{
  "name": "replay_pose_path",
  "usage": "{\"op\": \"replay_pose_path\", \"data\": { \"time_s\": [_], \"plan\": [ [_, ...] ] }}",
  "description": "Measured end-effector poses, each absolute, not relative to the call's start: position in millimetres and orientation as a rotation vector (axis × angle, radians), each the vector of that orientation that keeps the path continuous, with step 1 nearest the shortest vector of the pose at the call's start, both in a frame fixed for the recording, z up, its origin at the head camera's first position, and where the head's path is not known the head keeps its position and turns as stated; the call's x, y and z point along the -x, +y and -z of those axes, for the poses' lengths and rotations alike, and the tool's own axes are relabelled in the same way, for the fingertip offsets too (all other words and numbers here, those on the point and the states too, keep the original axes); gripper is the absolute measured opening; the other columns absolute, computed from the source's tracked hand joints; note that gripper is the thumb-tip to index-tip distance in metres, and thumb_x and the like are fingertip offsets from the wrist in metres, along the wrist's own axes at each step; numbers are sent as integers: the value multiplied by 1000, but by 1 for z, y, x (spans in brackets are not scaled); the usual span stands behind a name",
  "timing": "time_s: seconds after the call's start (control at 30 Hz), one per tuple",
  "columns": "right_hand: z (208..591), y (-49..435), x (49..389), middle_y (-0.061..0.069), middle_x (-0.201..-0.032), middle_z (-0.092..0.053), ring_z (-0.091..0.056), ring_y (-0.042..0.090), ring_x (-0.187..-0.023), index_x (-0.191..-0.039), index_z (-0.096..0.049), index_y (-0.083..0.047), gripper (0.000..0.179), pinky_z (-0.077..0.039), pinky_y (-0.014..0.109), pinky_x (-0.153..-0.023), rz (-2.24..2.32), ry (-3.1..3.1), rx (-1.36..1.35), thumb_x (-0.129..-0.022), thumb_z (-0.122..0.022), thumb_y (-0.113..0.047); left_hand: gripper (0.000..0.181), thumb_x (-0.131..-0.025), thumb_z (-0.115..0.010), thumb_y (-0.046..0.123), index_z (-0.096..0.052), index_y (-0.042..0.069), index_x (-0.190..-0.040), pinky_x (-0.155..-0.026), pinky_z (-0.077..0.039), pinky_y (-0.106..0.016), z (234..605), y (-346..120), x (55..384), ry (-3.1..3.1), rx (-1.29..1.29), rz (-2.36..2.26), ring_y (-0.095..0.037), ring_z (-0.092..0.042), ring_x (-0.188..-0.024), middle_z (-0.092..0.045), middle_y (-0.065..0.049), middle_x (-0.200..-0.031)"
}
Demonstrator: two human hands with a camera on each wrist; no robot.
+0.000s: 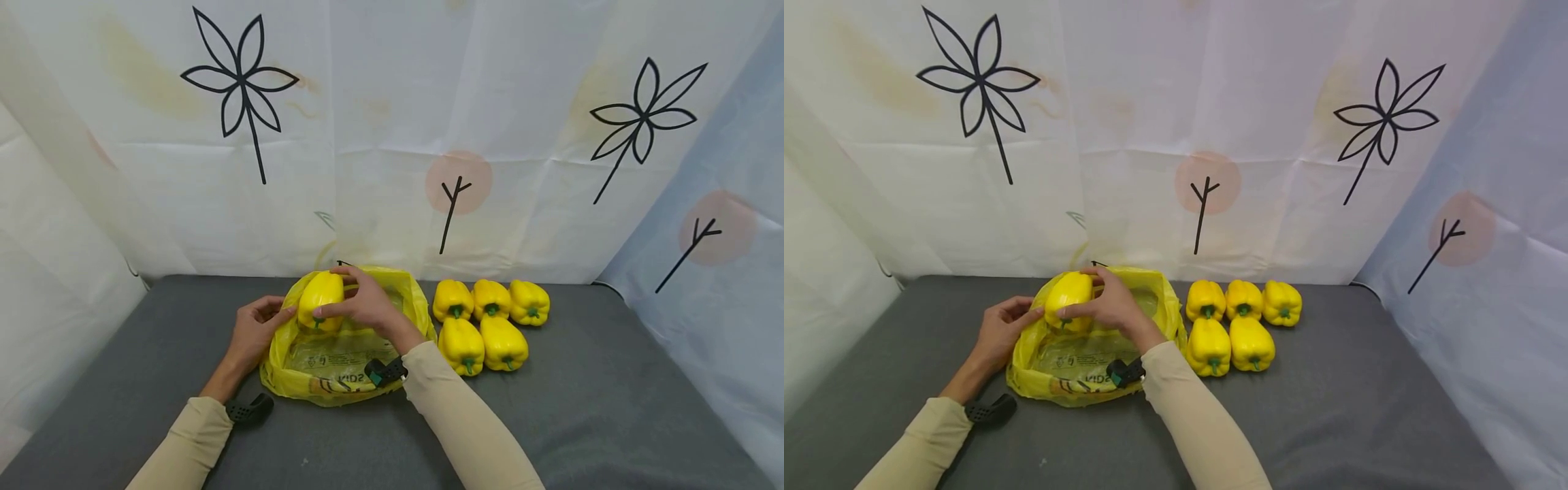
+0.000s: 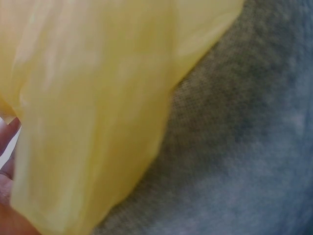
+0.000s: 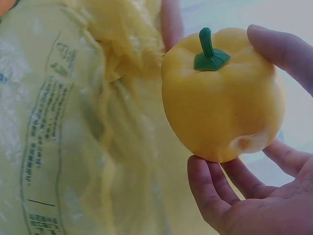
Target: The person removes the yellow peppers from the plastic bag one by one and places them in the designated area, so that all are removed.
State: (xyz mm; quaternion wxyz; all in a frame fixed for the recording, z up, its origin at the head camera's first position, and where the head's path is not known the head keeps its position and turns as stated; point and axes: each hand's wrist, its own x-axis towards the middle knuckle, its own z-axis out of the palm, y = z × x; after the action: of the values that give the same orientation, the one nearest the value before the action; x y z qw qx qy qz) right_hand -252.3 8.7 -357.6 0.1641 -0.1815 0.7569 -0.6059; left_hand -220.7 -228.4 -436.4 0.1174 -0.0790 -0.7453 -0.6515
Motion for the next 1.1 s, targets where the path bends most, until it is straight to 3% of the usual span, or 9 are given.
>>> {"op": "replay_pose_path", "data": {
  "time_s": [0.63,1.1],
  "plan": [
    [327,23,244,13,-143,-47,-52,35,-123,-149,-49,-16,75,-57,42,-89,1776,2153,654,-84,-85,-14,30,-99,-68,12,-65,-12,-117,-67,-58,-22,437,-229,220,-2177,241,1889,-11,-65,-79,-68,1,-93],
    [305,44,230,10,-140,-51,-56,33,-120,-152,-45,-14,77,-57,38,-90,1754,2172,790,-84,-83,-12,31,-99,-69,14,-67,-9,-120,-66,-59,-25,441,-230,221,-2200,246,1856,-10,-66,-78,-68,-2,-95]
  ]
}}
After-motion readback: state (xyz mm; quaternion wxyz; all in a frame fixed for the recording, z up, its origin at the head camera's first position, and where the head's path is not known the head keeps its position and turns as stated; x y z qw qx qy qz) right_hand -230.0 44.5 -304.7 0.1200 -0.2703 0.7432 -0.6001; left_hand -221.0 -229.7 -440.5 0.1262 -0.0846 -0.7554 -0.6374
